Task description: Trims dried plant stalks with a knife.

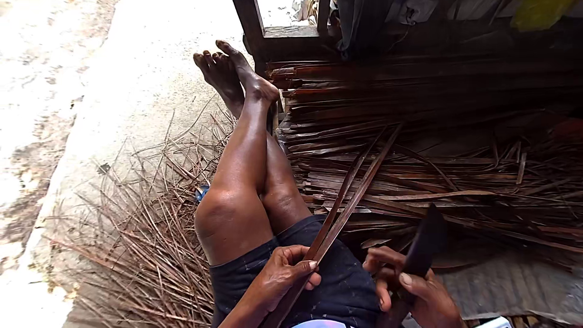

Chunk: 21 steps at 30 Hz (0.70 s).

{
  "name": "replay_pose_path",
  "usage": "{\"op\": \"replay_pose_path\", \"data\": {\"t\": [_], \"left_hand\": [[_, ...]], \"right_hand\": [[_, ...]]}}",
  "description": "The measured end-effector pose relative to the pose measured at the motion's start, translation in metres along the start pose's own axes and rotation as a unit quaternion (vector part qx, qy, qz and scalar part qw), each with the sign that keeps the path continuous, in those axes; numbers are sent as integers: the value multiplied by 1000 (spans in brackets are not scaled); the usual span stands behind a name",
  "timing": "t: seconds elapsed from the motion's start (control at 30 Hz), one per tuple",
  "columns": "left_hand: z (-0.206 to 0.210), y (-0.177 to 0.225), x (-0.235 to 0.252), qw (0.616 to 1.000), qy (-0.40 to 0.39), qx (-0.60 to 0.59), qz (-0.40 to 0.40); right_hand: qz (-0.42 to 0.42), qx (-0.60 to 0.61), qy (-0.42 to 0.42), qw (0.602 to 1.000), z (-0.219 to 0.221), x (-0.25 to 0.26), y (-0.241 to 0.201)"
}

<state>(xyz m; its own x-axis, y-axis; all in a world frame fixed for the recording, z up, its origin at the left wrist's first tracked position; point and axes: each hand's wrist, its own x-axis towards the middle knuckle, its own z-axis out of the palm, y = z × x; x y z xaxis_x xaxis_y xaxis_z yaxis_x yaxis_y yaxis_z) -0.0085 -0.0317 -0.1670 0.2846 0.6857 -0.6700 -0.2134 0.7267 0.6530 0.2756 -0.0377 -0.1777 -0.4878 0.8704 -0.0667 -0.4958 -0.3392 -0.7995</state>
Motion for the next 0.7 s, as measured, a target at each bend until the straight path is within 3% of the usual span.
{"op": "replay_pose_path", "data": {"t": [0.13,0.2,0.27,0.37,0.43,0.53,0.7], "left_hand": [[4,-1,-1,999,30,13,14],[7,0,-1,998,47,38,31],[8,-1,-2,995,61,57,48],[10,-3,0,994,67,68,60],[10,-4,0,993,66,73,61],[10,-5,1,994,61,62,64],[11,-6,-1,993,66,61,74]], "right_hand": [[-152,-168,88,970,10,4,11],[-141,-263,104,949,18,6,11],[-48,-326,74,941,28,0,7],[148,-212,10,966,40,-12,1],[231,-92,-3,969,44,-19,4],[275,-8,1,961,47,-25,10],[296,16,0,955,48,-24,14]]}}
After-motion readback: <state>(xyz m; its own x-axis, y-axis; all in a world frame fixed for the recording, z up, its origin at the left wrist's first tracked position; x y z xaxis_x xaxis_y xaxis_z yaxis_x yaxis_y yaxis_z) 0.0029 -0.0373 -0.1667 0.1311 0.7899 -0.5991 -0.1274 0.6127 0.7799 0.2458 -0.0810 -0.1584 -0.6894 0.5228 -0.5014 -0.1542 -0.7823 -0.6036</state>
